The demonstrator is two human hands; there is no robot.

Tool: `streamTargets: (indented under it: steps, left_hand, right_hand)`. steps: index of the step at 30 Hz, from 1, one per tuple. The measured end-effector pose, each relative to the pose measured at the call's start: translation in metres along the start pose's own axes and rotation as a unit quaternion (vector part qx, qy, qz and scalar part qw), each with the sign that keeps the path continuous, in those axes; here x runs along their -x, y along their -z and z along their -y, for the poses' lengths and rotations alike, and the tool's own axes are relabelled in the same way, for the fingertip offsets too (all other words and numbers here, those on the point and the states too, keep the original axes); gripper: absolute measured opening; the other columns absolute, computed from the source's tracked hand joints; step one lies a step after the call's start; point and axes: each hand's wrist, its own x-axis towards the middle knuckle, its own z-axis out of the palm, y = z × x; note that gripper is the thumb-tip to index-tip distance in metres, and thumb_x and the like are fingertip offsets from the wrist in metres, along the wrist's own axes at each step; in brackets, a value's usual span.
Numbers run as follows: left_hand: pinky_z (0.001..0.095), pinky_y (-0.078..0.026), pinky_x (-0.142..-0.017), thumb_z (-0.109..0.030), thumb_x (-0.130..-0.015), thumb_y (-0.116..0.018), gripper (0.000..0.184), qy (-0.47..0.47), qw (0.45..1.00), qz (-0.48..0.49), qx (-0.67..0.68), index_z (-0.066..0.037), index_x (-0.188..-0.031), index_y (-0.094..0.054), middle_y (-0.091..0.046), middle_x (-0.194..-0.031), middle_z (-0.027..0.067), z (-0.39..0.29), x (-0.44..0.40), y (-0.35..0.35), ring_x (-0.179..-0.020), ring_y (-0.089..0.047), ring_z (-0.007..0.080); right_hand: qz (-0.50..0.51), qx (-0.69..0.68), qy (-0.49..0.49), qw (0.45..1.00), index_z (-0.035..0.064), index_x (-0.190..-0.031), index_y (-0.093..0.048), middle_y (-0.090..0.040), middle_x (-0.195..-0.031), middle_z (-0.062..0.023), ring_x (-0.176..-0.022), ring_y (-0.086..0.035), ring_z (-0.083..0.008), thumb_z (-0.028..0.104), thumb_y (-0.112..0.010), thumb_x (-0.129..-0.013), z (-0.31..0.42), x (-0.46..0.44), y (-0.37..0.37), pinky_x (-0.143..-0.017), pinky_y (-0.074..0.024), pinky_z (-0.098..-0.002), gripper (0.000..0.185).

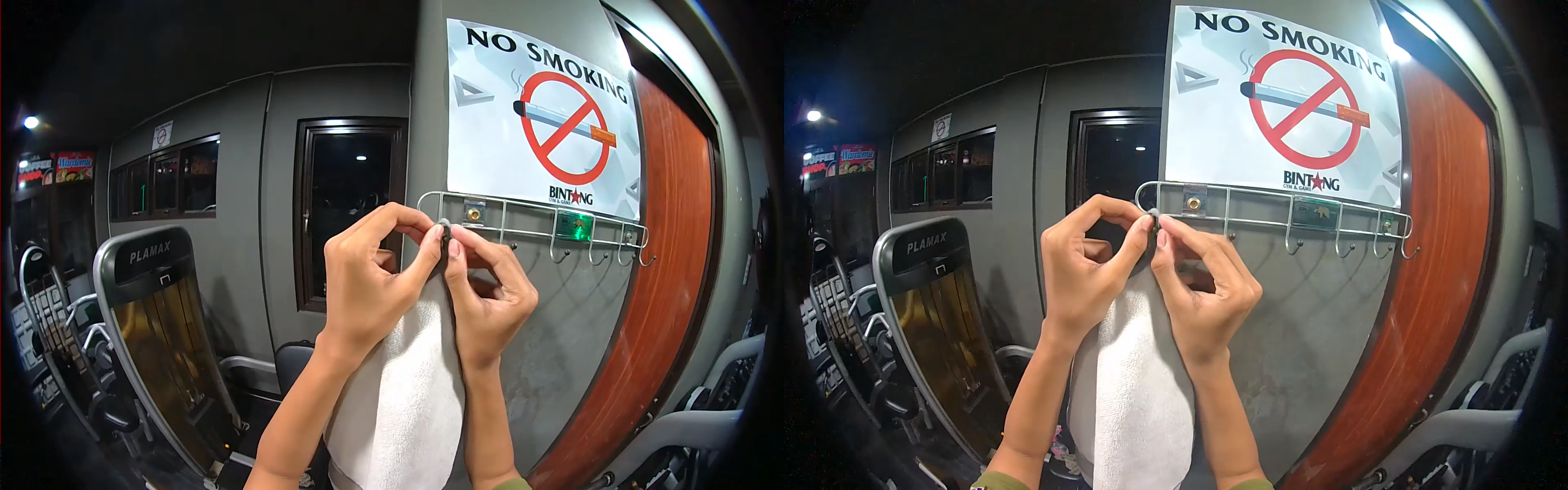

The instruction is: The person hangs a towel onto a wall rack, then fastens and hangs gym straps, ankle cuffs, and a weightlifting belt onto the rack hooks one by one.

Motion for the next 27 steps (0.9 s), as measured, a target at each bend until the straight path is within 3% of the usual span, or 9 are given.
streamTargets:
  steps: [3,8,10,19,23,27]
  left_hand:
    - [0.0174,-0.03,-0.04,-0.003,-0.087,-0.073,0.007,0.04,0.998,0.034,0.027,0.0,-0.093,-0.071,-0.071,-0.081,0.0034,0.008,0.003,0.001,-0.057,-0.053,-0.0014]
    - [0.0172,-0.029,-0.04,-0.002,-0.086,-0.074,0.009,0.025,0.999,0.026,0.031,0.0,-0.095,-0.072,-0.071,-0.082,0.0031,0.015,0.009,0.001,-0.056,-0.051,-0.0022]
    - [0.0133,-0.026,-0.041,-0.004,-0.09,-0.073,0.009,0.011,0.999,0.025,0.033,0.002,-0.097,-0.072,-0.071,-0.087,0.0021,0.016,0.01,0.0,-0.053,-0.044,-0.0064]
    - [0.0174,-0.026,-0.04,-0.002,-0.085,-0.075,0.01,0.03,0.999,0.002,0.039,-0.001,-0.094,-0.072,-0.07,-0.08,0.0018,0.015,0.022,-0.001,-0.051,-0.045,-0.0035]
    - [0.0178,-0.024,-0.04,-0.004,-0.085,-0.075,0.008,0.055,0.998,0.012,0.014,-0.001,-0.092,-0.071,-0.069,-0.078,0.0013,0.007,0.028,0.0,-0.051,-0.044,-0.0039]
    - [0.0196,-0.026,-0.042,-0.009,-0.084,-0.077,0.011,0.091,0.996,0.008,-0.01,-0.003,-0.09,-0.071,-0.066,-0.074,-0.0001,0.006,0.043,0.001,-0.051,-0.041,-0.0017]
  right_hand:
    - [0.008,0.022,-0.012,1.0,0.0083,-0.107,-0.078,-0.073,-0.086,-0.004,-0.074,-0.07,-0.0087,0.0,-0.078,-0.08,0.002,0.004,0.001,-0.057,-0.0548,-0.021,0.027]
    - [0.024,0.054,0.013,0.998,0.0075,-0.109,-0.078,-0.073,-0.087,-0.0049,-0.072,-0.07,-0.009,0.0,-0.077,-0.08,-0.004,0.007,0.005,-0.056,-0.0557,-0.0211,0.03]
    - [0.034,0.052,0.01,0.998,0.007,-0.108,-0.077,-0.073,-0.086,-0.0049,-0.072,-0.07,-0.009,0.0,-0.077,-0.079,-0.003,0.006,0.006,-0.055,-0.0563,-0.0212,0.03]
    - [0.067,0.043,-0.028,0.996,0.002,-0.104,-0.076,-0.072,-0.081,-0.0044,-0.067,-0.067,-0.0065,-0.001,-0.078,-0.079,0.002,0.011,0.01,-0.051,-0.0561,-0.0219,0.025]
    - [0.081,0.043,-0.082,0.992,0.0025,-0.096,-0.074,-0.068,-0.073,-0.0023,-0.065,-0.063,-0.0029,-0.002,-0.078,-0.078,0.009,0.021,0.016,-0.051,-0.0515,-0.0199,0.019]
    - [0.111,0.036,-0.05,0.992,0.0053,-0.097,-0.073,-0.063,-0.068,-0.0006,-0.055,-0.056,-0.0038,-0.005,-0.078,-0.076,-0.002,0.046,0.028,-0.049,-0.0433,-0.0214,0.024]
